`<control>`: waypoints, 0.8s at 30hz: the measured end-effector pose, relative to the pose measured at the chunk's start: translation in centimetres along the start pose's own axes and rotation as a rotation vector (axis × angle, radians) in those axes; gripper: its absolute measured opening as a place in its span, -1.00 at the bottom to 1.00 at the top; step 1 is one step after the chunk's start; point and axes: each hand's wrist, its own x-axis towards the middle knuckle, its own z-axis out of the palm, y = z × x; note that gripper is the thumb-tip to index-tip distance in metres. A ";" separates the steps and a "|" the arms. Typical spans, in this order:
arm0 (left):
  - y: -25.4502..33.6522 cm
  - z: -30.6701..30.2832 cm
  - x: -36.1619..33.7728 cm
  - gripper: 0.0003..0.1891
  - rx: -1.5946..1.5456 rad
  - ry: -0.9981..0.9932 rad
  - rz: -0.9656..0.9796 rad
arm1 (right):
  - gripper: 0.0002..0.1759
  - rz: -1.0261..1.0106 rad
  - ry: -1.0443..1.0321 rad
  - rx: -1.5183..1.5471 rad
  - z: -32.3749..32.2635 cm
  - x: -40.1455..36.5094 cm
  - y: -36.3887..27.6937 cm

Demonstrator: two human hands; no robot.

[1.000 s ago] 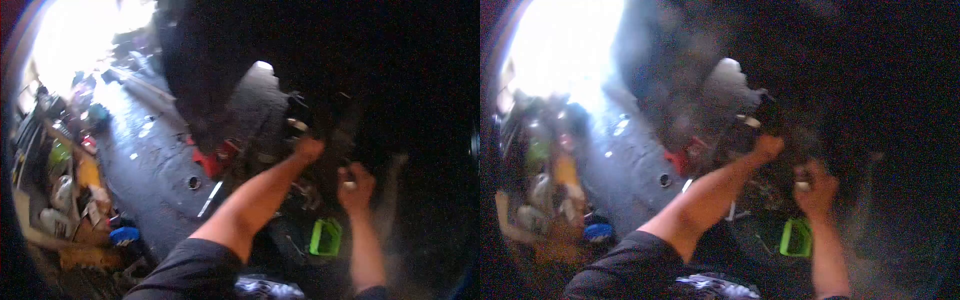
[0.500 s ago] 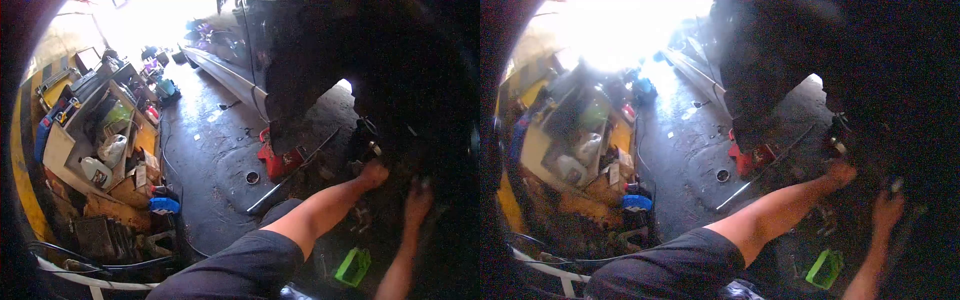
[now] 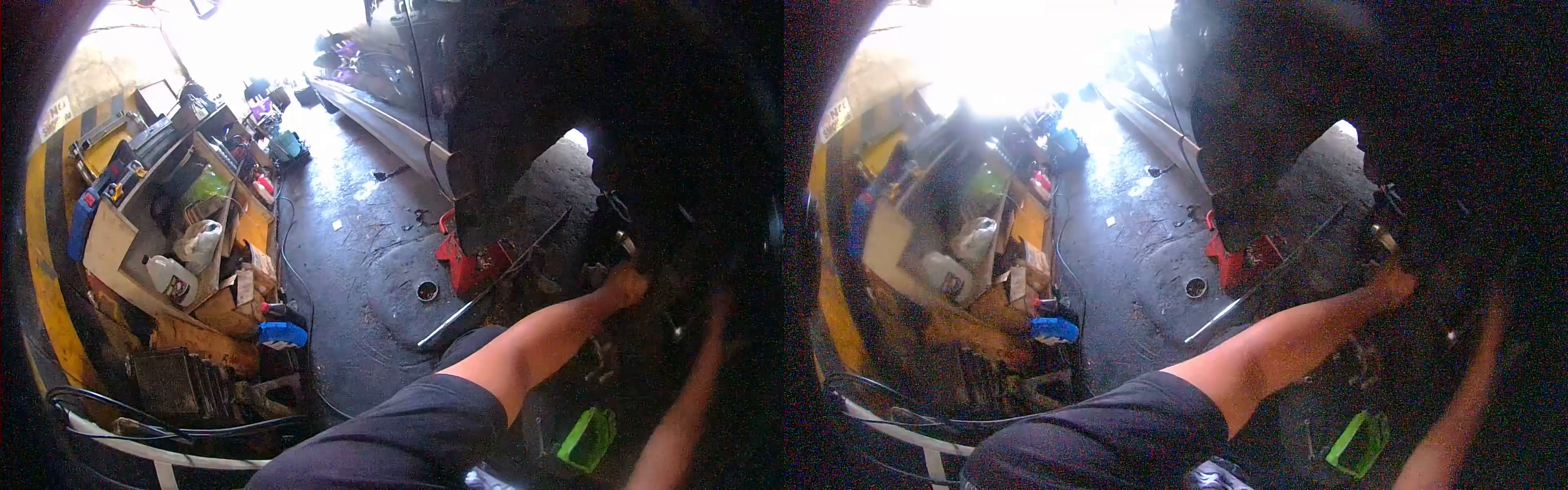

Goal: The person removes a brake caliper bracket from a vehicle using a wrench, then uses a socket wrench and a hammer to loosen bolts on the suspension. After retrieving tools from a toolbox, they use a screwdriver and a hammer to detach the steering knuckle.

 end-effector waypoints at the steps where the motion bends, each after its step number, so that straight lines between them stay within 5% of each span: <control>1: -0.3 0.5 0.1 -0.76 0.024 -0.059 0.024 | -0.58 0.089 0.010 0.116 -3.5 0.2 -0.9; 7: -1.4 2.8 0.1 -0.73 0.138 0.118 0.026 | -0.59 0.232 0.007 0.584 -19.4 -9.8 -14.5; 9: -1.4 3.2 0.0 -0.73 0.107 0.140 0.048 | -0.63 0.447 -0.139 0.630 -21.0 -8.5 -14.5; 12: 2.5 -3.7 -0.9 -0.73 -0.176 -0.019 -0.294 | -0.65 0.332 -0.106 0.396 -9.3 -1.4 -3.9; 13: 2.6 -3.6 -1.0 -0.73 -0.196 -0.025 -0.260 | -0.66 0.291 -0.096 0.355 -8.0 -0.9 -2.3; 17: -0.2 -0.4 -0.8 -0.73 -0.276 -0.046 -0.131 | -0.69 0.251 0.061 0.497 -16.1 -6.2 -10.6; 20: 3.7 -7.7 -3.7 -0.75 -0.392 0.231 -0.348 | -0.72 0.216 0.021 0.625 -21.2 -8.6 -15.5; 22: 3.1 -6.3 -2.5 -0.76 -0.158 0.049 -0.252 | -0.73 0.365 -0.014 0.595 -19.4 -5.4 -12.7; 23: 0.8 -2.9 -0.5 -0.75 0.145 -0.234 -0.012 | -0.74 0.431 -0.027 0.546 -17.2 -3.0 -10.4; 24: 0.8 -2.9 -0.5 -0.75 0.082 -0.214 -0.056 | -0.75 0.475 -0.046 0.480 -14.8 -0.7 -8.1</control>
